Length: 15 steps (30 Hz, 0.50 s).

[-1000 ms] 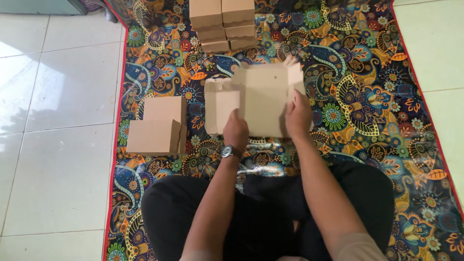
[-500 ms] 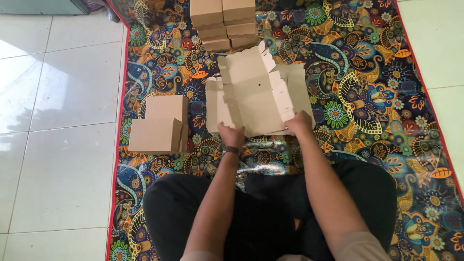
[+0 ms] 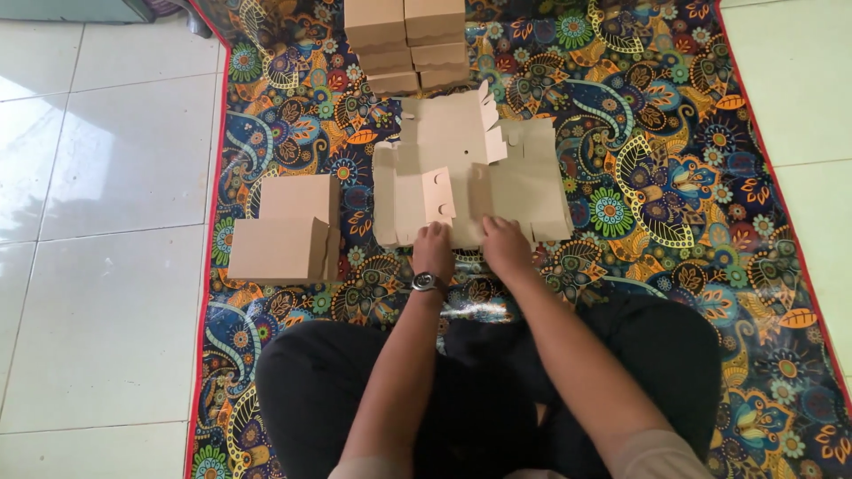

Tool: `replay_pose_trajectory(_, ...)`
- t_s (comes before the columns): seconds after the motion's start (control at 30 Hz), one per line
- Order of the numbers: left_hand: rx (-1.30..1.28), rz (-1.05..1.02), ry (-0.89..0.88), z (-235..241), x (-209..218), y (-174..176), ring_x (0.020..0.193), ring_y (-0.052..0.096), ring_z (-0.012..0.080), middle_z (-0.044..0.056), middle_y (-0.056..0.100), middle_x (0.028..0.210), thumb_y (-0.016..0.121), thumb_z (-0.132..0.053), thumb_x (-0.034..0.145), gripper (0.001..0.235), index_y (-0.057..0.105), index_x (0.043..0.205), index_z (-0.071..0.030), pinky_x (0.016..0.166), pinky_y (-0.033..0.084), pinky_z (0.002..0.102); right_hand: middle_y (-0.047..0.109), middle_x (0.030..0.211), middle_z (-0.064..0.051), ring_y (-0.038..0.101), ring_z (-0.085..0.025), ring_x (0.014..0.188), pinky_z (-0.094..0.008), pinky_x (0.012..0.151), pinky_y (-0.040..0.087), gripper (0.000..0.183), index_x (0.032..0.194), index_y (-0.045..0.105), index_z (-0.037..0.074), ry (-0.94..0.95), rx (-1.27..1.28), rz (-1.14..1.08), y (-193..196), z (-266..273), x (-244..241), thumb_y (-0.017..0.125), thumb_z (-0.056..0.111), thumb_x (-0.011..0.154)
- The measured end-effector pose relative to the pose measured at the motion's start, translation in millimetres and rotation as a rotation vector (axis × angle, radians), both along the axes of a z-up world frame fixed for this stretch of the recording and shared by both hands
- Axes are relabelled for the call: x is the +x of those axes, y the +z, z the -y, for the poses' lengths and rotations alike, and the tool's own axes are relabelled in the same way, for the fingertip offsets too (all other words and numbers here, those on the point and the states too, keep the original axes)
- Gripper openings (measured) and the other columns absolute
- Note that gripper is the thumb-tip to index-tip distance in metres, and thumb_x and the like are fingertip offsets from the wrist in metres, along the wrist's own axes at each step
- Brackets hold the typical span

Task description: The person assembles flat-packed cardboard boxes by hand. They fold the side flaps, tuck tabs into slots, and close the boxes, stacking completed units to the left.

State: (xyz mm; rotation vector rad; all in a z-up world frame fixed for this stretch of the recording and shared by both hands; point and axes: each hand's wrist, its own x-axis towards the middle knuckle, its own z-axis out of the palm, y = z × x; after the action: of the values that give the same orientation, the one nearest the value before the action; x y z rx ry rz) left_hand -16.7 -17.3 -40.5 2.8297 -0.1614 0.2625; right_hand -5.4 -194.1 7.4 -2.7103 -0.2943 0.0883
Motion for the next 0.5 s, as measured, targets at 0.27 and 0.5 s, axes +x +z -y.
replay_pose_trajectory(0.27, 0.294, -0.413, 0.027, 29, -10, -3, 0.15, 0.029, 0.0415, 0.025, 0.034, 0.159, 0.056, -0.062, 0.093, 0.09, 0.035, 0.154, 0.002, 0.111, 0.042, 0.044, 0.009, 0.171, -0.023, 0.006, -0.043, 0.156, -0.064, 0.121, 0.012, 0.063, 0.161, 0.02, 0.0, 0.15, -0.325, -0.433, 25, -23, -8, 0.033, 0.007, 0.1)
replay_pose_trajectory(0.5, 0.343, -0.472, 0.014, 25, -21, 27, 0.156, 0.016, 0.0342, 0.013, 0.021, 0.17, 0.046, -0.034, 0.104, 0.065, 0.027, 0.162, -0.012, 0.127, -0.01, 0.059, 0.006, 0.173, -0.013, 0.005, -0.036, 0.159, -0.068, 0.122, 0.001, 0.082, 0.164, 0.016, 0.012, 0.231, -0.456, -0.527, 4, -10, 18, 0.054, 0.043, 0.098)
